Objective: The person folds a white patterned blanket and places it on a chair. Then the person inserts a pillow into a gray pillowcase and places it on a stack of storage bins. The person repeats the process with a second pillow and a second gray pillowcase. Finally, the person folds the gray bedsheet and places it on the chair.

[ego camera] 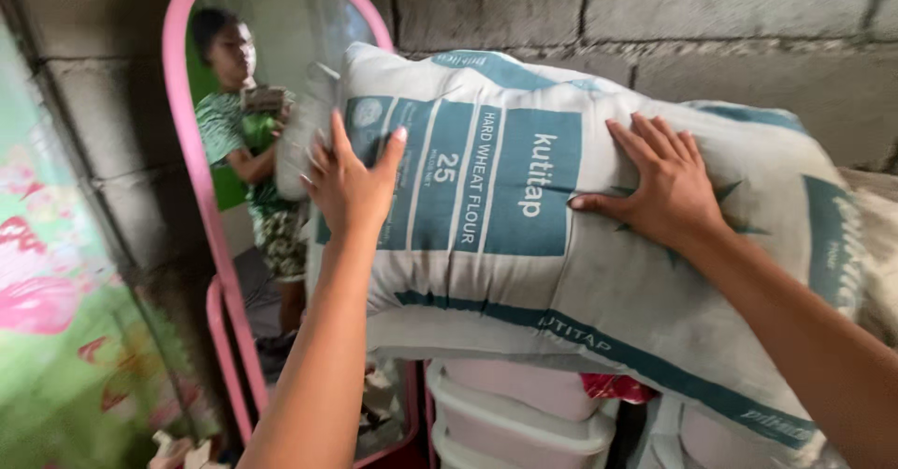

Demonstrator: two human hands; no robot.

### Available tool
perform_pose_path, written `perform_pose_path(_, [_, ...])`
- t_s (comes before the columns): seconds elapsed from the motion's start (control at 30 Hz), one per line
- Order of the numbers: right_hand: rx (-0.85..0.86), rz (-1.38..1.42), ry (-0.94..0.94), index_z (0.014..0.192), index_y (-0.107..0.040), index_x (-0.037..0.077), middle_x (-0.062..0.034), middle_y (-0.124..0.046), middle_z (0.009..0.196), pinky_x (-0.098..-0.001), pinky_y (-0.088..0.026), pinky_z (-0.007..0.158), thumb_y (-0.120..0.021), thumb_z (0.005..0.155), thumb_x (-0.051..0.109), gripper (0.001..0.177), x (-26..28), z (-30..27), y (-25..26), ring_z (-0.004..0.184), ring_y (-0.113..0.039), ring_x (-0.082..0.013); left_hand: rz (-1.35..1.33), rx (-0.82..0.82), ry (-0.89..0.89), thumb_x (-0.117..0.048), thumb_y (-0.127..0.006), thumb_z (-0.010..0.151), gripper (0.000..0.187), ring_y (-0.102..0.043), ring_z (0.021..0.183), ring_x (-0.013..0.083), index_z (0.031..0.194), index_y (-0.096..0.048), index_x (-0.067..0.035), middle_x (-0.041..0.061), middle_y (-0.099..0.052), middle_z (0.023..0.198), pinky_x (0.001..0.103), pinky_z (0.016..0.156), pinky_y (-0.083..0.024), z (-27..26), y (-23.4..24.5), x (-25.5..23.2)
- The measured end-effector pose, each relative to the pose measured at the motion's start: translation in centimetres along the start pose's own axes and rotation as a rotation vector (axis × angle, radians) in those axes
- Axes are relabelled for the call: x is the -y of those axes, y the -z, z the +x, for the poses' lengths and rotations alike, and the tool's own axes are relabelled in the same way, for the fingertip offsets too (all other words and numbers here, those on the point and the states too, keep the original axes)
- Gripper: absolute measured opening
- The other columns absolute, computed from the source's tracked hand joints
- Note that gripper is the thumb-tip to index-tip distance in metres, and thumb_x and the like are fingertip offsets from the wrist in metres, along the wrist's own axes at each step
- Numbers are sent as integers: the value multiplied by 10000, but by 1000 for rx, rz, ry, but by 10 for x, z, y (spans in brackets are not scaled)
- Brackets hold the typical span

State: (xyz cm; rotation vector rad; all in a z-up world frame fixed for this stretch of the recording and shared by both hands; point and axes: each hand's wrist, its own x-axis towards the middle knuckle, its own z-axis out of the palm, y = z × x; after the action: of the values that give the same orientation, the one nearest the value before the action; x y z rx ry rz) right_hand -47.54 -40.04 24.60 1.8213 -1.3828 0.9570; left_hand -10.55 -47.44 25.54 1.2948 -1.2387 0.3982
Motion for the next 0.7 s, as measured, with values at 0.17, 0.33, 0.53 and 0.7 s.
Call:
perform_pose_path(0.17, [24,16,22,1578,-388,111,-207,-312,1631,-536,-118,1240,-629,662,886,1224,7,8,-15,1544,-193,-378,-77,452,130,-862,-550,741,1156,-343,1411,510,1630,-203,-210,262,-378,1557,579,1130,-318,28,-6,29])
perform_pose_path(0.33, [68,25,57,1587,-358,103,-216,-280,1638,-527,-113,1224,-611,698,885,1210,7,7,-3,1540,-180,-386,137,525,161,-953,-604,753,1164,-607,1248,448,1323,-585,61,309,-629,1314,497,1037,-491,53,-33,31])
perform_pose_path(0.53, [-227,-211,-108,1406,-571,28,-201,-552,1445,-564,-250,1168,-716,713,745,1008,15,-65,25,1393,-448,-370,90,362,101,-850,-671,703,889,-696,1025,459,949,-774,-1,284,-726,1042,544,872,-549,54,-52,4])
perform_pose_path(0.7, [-396,121,-248,1054,-744,74,-143,-714,975,-462,-500,859,-747,994,111,71,-3,-46,8,922,-672,-326,-200,115,148,-775,-681,705,823,-734,850,444,767,-756,41,298,-723,825,534,781,-556,91,-62,-22])
